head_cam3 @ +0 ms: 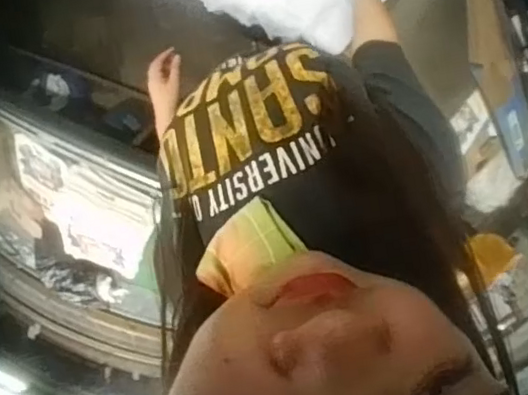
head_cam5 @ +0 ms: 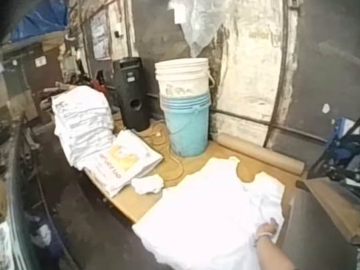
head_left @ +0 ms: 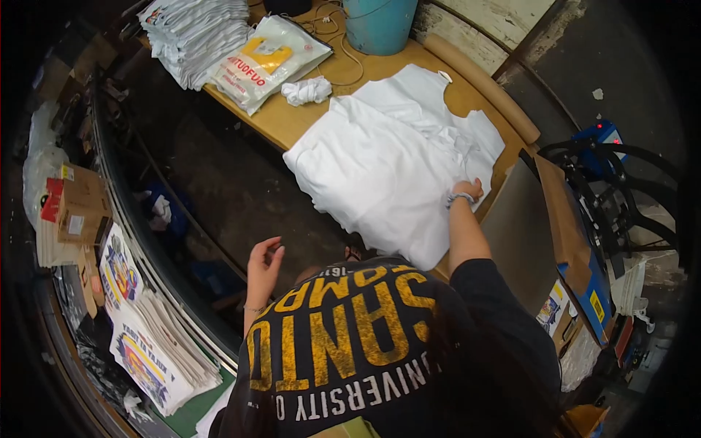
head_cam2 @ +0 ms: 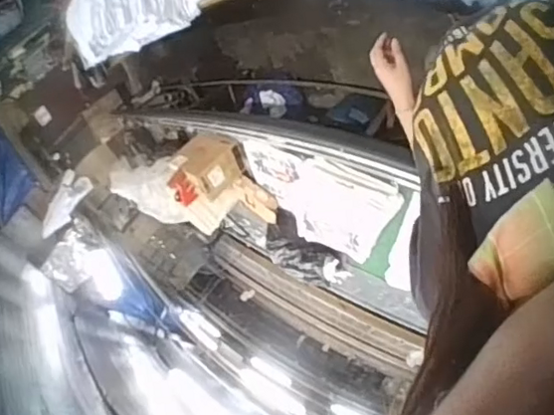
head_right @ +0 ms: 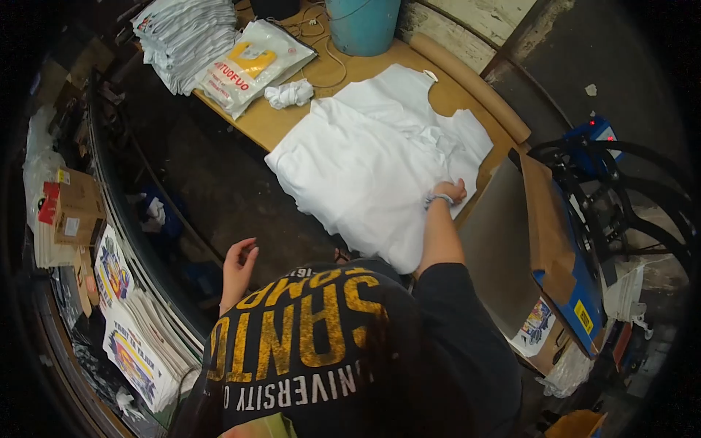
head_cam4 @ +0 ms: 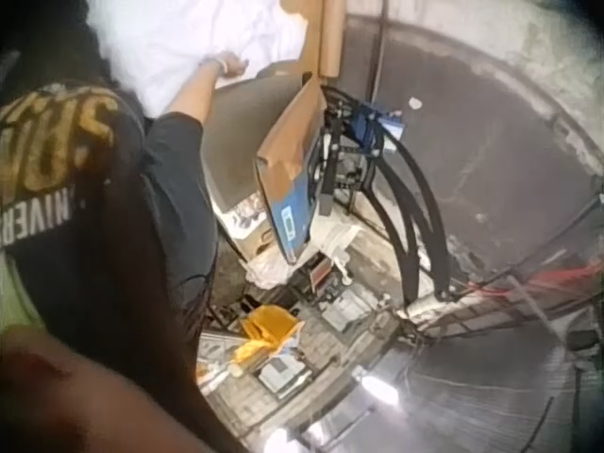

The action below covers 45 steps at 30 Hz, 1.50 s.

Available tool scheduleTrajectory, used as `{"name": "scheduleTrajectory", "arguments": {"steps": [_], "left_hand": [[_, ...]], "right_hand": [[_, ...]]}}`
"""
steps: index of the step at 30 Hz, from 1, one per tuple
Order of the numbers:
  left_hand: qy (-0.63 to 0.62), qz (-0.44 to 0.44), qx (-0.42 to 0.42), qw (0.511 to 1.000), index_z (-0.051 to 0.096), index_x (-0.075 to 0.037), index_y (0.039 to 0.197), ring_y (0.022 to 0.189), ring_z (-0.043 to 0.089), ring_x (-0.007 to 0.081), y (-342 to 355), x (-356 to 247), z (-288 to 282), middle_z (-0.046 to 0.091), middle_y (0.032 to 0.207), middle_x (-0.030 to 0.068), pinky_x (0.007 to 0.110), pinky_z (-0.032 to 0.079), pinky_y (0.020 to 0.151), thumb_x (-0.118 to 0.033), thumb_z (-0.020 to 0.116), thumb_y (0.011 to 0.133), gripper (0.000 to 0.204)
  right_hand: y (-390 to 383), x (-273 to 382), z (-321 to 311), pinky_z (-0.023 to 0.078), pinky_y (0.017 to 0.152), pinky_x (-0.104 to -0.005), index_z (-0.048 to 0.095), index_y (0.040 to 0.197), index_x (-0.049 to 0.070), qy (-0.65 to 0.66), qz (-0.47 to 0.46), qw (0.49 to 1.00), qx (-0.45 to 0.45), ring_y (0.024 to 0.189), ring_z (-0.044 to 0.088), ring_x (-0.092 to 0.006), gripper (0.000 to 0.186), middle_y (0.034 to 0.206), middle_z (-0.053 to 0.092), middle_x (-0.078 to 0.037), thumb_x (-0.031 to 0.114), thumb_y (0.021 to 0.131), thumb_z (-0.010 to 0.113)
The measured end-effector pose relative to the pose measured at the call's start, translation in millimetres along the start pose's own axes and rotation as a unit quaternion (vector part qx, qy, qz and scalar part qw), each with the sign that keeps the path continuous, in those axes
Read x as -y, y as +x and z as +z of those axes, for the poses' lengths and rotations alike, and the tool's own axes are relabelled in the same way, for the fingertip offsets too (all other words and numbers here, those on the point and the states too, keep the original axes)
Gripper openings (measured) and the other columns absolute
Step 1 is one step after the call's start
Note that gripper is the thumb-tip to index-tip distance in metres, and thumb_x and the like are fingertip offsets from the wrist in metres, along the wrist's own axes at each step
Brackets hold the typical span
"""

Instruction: Using a heat press to print designs onto white t-shirts.

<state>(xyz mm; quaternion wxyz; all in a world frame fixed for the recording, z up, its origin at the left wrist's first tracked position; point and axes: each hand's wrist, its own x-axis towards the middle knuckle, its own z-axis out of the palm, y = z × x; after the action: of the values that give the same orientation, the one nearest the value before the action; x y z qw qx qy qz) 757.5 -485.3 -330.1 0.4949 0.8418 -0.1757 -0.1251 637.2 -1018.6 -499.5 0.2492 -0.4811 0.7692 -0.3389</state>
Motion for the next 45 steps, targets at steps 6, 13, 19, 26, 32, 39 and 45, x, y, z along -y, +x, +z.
{"name": "scheduleTrajectory", "arguments": {"steps": [6,13,19,26,32,39,45], "left_hand": [[0.005,0.052,0.104,0.993,0.063,-0.002,0.108,0.071,0.053,0.0124,125.2,-14.2,33.5,0.062,0.088,0.0057,0.025,0.045,0.067,-0.011,0.065,0.086,0.024],[0.059,0.143,0.186,0.97,0.064,-0.002,0.108,0.076,0.061,0.0217,337.8,-10.3,112.2,0.067,0.095,0.0129,0.031,0.048,0.07,-0.021,0.06,0.09,0.027],[0.094,0.254,0.288,0.919,0.063,0.0,0.109,0.098,0.061,0.0342,493.2,5.4,214.3,0.065,0.106,0.0201,0.038,0.048,0.084,-0.01,0.054,0.086,0.027],[0.207,0.231,0.444,0.841,0.067,0.001,0.091,0.083,0.064,0.0338,547.4,20.9,253.6,0.066,0.086,0.0216,0.039,0.049,0.073,-0.006,0.055,0.075,0.021],[0.115,0.297,0.457,0.83,0.062,-0.001,0.094,0.085,0.061,0.0224,525.3,-47.2,196.9,0.064,0.1,0.0124,0.032,0.048,0.074,-0.009,0.064,0.081,0.015],[-0.051,0.124,0.606,0.784,0.058,-0.004,0.091,0.09,0.055,0.009,391.2,-149.9,158.6,0.061,0.09,0.0011,0.023,0.041,0.081,-0.007,0.062,0.087,0.007],[-0.169,0.122,0.634,0.745,0.056,-0.006,0.088,0.07,0.047,0.0035,235.4,-177.7,181.8,0.056,0.077,-0.0041,0.019,0.037,0.068,-0.009,0.064,0.086,0.009]], "right_hand": [[26.9,-28.8,-7.4,0.04,0.097,-0.0417,0.064,0.107,0.007,-0.102,-0.104,0.988,0.059,0.11,0.048,-0.0338,0.027,0.119,0.051,-0.013,0.009,0.079,0.062],[20.0,-30.7,-28.5,0.047,0.074,-0.0356,0.058,0.085,0.004,-0.001,-0.157,0.987,0.016,0.081,0.056,-0.0237,0.014,0.089,0.059,-0.01,0.007,0.078,0.069],[-60.6,22.1,-91.8,0.045,0.064,-0.0284,0.056,0.086,0.003,0.101,-0.215,0.971,-0.034,0.063,0.051,-0.0148,0.009,0.078,0.058,-0.005,0.004,0.084,0.065],[-145.1,77.3,-157.0,0.046,0.068,-0.0291,0.066,0.104,0.002,-0.029,-0.221,0.972,-0.069,0.071,0.053,-0.017,0.02,0.082,0.06,-0.007,0.003,0.084,0.064],[-179.7,55.5,-223.0,0.047,0.072,-0.0271,0.07,0.096,0.002,0.015,-0.15,0.985,-0.088,0.077,0.057,-0.0168,0.015,0.09,0.064,-0.01,0.001,0.083,0.065],[-200.6,-28.8,-347.5,0.048,0.077,-0.0213,0.068,0.095,-0.002,0.277,-0.039,0.951,-0.129,0.084,0.06,-0.0091,0.01,0.095,0.067,-0.006,0.001,0.086,0.064],[-193.0,-131.7,-482.5,0.046,0.084,-0.0224,0.065,0.099,-0.001,0.347,-0.012,0.925,-0.157,0.089,0.06,-0.0098,0.012,0.095,0.067,-0.006,-0.002,0.087,0.062]]}}
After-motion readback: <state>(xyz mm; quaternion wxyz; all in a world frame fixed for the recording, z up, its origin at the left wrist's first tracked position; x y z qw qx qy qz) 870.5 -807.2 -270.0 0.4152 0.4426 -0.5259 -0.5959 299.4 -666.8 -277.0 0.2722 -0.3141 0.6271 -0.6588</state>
